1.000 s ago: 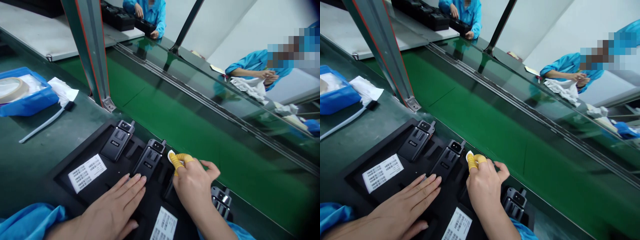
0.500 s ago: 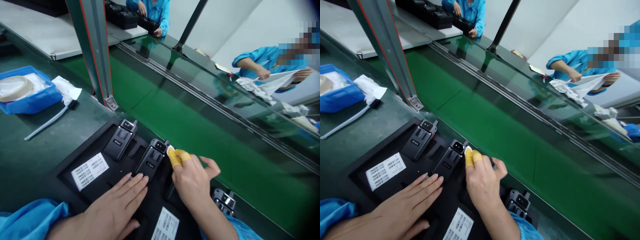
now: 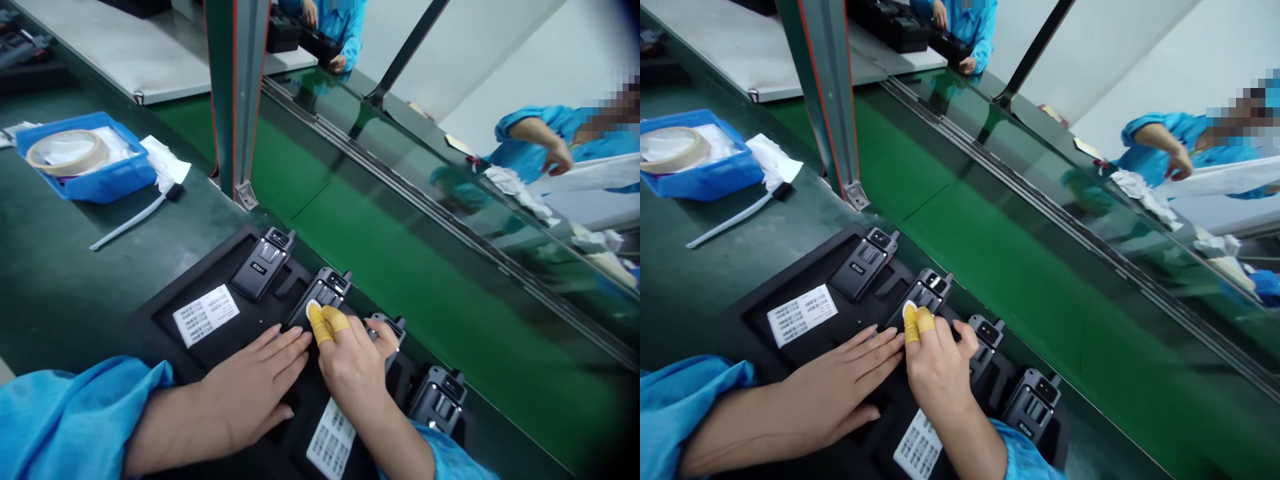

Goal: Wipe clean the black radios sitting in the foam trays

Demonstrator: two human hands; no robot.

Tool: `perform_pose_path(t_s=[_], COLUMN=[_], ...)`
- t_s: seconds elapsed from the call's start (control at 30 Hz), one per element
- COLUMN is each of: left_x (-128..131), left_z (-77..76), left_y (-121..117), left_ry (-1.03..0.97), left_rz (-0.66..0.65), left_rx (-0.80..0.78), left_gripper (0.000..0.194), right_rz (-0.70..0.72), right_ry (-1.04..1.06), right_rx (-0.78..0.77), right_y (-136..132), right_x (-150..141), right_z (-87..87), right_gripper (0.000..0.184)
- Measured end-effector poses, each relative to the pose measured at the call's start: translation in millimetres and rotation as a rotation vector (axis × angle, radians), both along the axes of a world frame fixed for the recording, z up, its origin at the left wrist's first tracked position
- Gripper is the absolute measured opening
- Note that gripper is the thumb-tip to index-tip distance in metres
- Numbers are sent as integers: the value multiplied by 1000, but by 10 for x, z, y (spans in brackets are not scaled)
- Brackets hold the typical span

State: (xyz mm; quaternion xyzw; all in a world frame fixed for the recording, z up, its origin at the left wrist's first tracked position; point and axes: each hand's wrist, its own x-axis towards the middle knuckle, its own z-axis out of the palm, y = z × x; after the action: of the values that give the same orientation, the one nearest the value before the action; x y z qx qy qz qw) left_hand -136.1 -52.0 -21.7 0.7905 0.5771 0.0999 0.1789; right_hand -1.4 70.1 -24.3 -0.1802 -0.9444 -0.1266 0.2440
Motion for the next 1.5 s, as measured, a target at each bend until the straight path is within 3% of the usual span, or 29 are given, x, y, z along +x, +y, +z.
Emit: perform_pose_path(t_s=[0.27, 0.43, 0.57, 0.67, 0.8, 0.97, 1.07, 1.23, 1.5], left_x=[-7, -84, -337, -527, -610, -619, -642, -628, -644], left_z=[-44, 95, 169, 70, -74, 7, 54, -4, -28], left_y=[-57, -186, -308, -328, -303, -279, -256, -245, -244], left_ry=[-90, -127, -38, 72, 71, -10, -50, -102, -110], left_rz=[29, 59, 122, 223, 276, 254, 242, 249, 227], left_rx=[55, 39, 80, 121, 140, 36, -44, -65, -86], left_gripper=[53, 55, 53, 54, 60, 57, 58, 57, 60], right_rz=[-125, -164, -160, -94, 7, 134, 159, 124, 161], right_ry=[-61, -57, -34, -41, -65, -100, -97, -118, -79], right_rx=[69, 44, 86, 123, 147, 177, 194, 186, 183], right_y=[-3, 42, 89, 175, 306, 432, 485, 466, 504], right_x=[330, 315, 106, -190, -704, -1156, -1163, -997, -1139], right_z=[-51, 138, 331, 372, 278, 140, 128, 148, 119], right_gripper=[24, 22, 26, 26, 28, 25, 27, 30, 29])
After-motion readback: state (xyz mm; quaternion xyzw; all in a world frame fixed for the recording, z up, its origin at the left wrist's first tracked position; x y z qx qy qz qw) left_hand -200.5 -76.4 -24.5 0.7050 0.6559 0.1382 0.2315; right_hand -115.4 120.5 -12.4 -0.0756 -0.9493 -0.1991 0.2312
